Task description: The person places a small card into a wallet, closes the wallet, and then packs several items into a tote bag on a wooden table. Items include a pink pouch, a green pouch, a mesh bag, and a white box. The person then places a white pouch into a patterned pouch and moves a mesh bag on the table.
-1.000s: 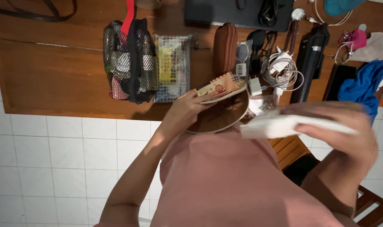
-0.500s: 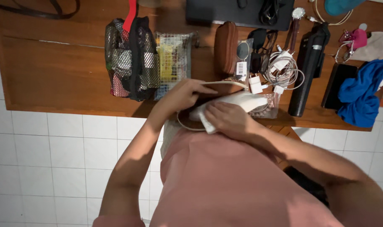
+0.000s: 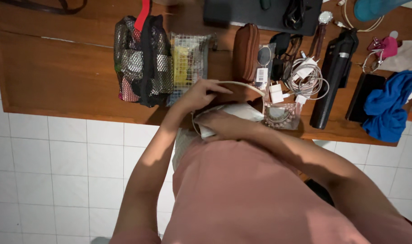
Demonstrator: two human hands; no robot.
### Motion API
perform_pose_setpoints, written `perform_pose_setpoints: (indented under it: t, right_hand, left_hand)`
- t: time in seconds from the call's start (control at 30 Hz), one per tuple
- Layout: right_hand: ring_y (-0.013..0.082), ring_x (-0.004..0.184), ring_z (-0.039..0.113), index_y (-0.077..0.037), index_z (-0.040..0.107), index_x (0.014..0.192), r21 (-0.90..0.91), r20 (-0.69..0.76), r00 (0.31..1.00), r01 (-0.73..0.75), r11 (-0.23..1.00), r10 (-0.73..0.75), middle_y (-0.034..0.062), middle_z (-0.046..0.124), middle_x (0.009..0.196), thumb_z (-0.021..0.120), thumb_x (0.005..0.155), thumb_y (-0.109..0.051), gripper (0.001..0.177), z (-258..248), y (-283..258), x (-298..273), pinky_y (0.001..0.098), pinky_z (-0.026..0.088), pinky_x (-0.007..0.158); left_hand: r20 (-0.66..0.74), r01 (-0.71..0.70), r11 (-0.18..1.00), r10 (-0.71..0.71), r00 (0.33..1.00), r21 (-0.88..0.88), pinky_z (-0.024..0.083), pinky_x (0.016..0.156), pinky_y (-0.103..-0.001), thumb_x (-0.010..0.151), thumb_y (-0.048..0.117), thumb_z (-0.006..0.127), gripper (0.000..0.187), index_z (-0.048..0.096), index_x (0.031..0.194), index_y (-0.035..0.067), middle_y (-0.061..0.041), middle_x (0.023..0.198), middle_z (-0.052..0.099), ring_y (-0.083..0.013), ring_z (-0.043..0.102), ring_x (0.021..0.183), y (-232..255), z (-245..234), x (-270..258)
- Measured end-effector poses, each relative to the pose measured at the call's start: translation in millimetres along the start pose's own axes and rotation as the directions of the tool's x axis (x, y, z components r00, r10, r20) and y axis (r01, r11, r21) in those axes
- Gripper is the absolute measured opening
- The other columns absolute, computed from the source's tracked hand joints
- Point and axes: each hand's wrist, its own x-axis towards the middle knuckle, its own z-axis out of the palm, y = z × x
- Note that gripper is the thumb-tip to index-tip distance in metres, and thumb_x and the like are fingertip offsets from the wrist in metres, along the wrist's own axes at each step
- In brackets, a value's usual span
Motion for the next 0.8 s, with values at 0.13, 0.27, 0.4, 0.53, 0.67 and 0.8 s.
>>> perform_pose_setpoints:
  t: [0.13, 0.27, 0.4, 0.53, 0.67, 0.8]
  right_hand:
    - [0.0381, 0.145, 0.041, -0.005, 0.047, 0.152, 0.191, 0.152, 0.984, -0.118, 0.974, 0.09, 0.0206, 0.047, 0.156, 0.071, 0.091, -0.051, 0.08, -33.4, 3.1, -22.2, 0.0497, 0.034, 0.118]
    - [0.0374, 0.137, 0.051, -0.013, 0.051, 0.151, 0.088, 0.045, 0.991, -0.129, 0.988, 0.126, 0.0173, 0.052, 0.151, 0.07, 0.089, -0.049, 0.075, -55.0, 13.9, -63.8, 0.0479, 0.043, 0.113]
    - [0.034, 0.136, 0.059, -0.019, 0.052, 0.152, 0.025, -0.061, 0.965, -0.255, 0.967, 0.256, 0.0083, 0.058, 0.152, 0.056, 0.095, -0.036, 0.059, -46.5, 21.7, -86.7, 0.0432, 0.043, 0.114]
    - [0.0331, 0.131, 0.06, -0.023, 0.055, 0.148, 0.077, -0.072, 0.85, -0.517, 0.852, 0.522, 0.0081, 0.056, 0.15, 0.055, 0.101, -0.027, 0.047, -36.2, 9.9, -98.9, 0.0413, 0.041, 0.112]
    - [0.0396, 0.129, 0.055, -0.019, 0.06, 0.147, 0.095, -0.066, 0.858, -0.502, 0.86, 0.509, 0.0152, 0.055, 0.148, 0.058, 0.1, -0.014, 0.047, -51.3, -8.5, -111.2, 0.0503, 0.038, 0.109]
    - [0.0276, 0.12, 0.069, -0.022, 0.063, 0.137, 0.082, 0.027, 0.819, -0.573, 0.816, 0.572, 0.0065, 0.066, 0.139, 0.068, 0.087, -0.019, 0.051, -67.5, -17.8, -115.1, 0.0396, 0.055, 0.107]
  left_hand:
    - [-0.011, 0.019, 1.0, -0.019, 1.0, -0.019, 0.054, 0.088, -0.033, 0.077, -0.012, 0.061, 0.051, 0.079, 0.115, 0.016, -0.012, 0.111, 0.074, -0.0261, 0.069, 0.102, -5.1, -4.5, -1.3]
    - [-0.096, -0.031, 0.999, 0.03, 0.995, -0.013, 0.052, 0.095, -0.037, 0.083, -0.005, 0.071, 0.035, 0.082, 0.108, 0.017, -0.008, 0.119, 0.074, -0.0264, 0.066, 0.111, -9.3, -6.2, -20.3]
    - [-0.079, -0.082, 0.997, 0.081, 0.994, -0.013, 0.051, 0.111, -0.04, 0.089, 0.002, 0.065, 0.034, 0.084, 0.108, 0.022, -0.005, 0.137, 0.072, -0.0271, 0.065, 0.128, -6.8, -5.9, -46.6]
    - [-0.035, 0.237, 0.968, -0.234, 0.971, 0.083, 0.029, 0.118, -0.05, 0.092, 0.026, 0.074, 0.046, 0.066, 0.137, 0.021, -0.012, 0.158, 0.047, -0.0347, 0.039, 0.146, 2.9, 10.4, -70.6]
    - [-0.114, 0.382, 0.917, -0.371, 0.922, 0.11, 0.027, 0.117, -0.051, 0.075, 0.039, 0.087, 0.08, 0.055, 0.145, 0.018, -0.018, 0.157, 0.041, -0.0371, 0.032, 0.147, 11.7, 30.1, -86.6]
    - [-0.176, 0.294, 0.947, -0.27, 0.947, 0.126, 0.033, 0.121, -0.048, 0.079, 0.037, 0.083, 0.073, 0.057, 0.143, 0.013, -0.016, 0.155, 0.052, -0.0356, 0.042, 0.146, 13.2, 36.7, -85.2]
